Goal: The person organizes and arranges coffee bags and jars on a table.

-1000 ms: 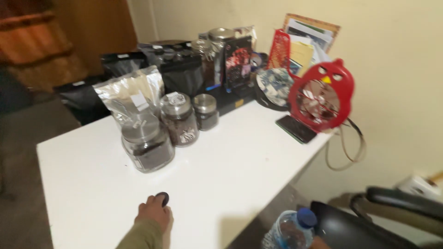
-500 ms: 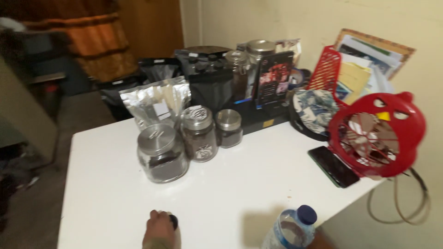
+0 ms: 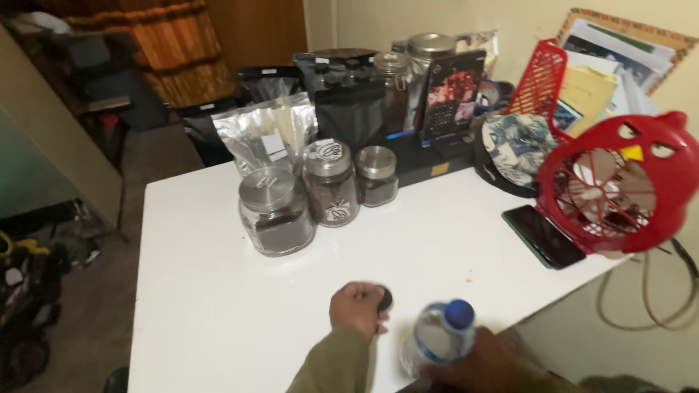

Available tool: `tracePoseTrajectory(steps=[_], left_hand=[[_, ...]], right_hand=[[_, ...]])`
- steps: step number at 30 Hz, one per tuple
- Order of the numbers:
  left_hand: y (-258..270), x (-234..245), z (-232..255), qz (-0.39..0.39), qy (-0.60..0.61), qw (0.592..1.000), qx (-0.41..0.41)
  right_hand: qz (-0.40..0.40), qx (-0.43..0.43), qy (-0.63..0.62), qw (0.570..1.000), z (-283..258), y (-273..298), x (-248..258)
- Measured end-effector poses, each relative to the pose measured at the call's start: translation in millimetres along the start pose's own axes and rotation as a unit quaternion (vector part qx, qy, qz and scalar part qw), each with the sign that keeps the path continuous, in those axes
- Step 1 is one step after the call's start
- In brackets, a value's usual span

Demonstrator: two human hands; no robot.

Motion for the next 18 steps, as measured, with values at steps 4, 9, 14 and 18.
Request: tracePoseTrajectory(steps=[4,9,14,18], left_hand=[[25.5,-19.3,61.1,-0.017,0.095,0.993,-0.064],[89.3,-39.2,131.9,-0.065,-0.004,0.929,-0.364],[73.8,-65.6,121.1,-0.026,-0.178,0.877,-0.447],[42.8,-83.3,114.6,0.093,-0.126,0.880,-0.448]], right_hand=[[0.008,-0.004,-0.008,1.000,-43.3,-36.8,68.6],[0.038,0.133,-0.045,0.989,-59.4,-75.1,80.1],[0.014,0.260,-0.064,0.963,-56.8,-99.5,43.0],[0.004,0.349,-0.081,0.934,-23.0,-158.7,56.1]])
Point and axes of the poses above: each hand's wrist, its own y-axis away from the middle knuckle, its own x-axis out of the back of the hand, z = x × y, the point moved 5 cm from there along -y, towards the middle knuckle, and after that the axes turned 12 degrees about z, right-handed, at the moved point
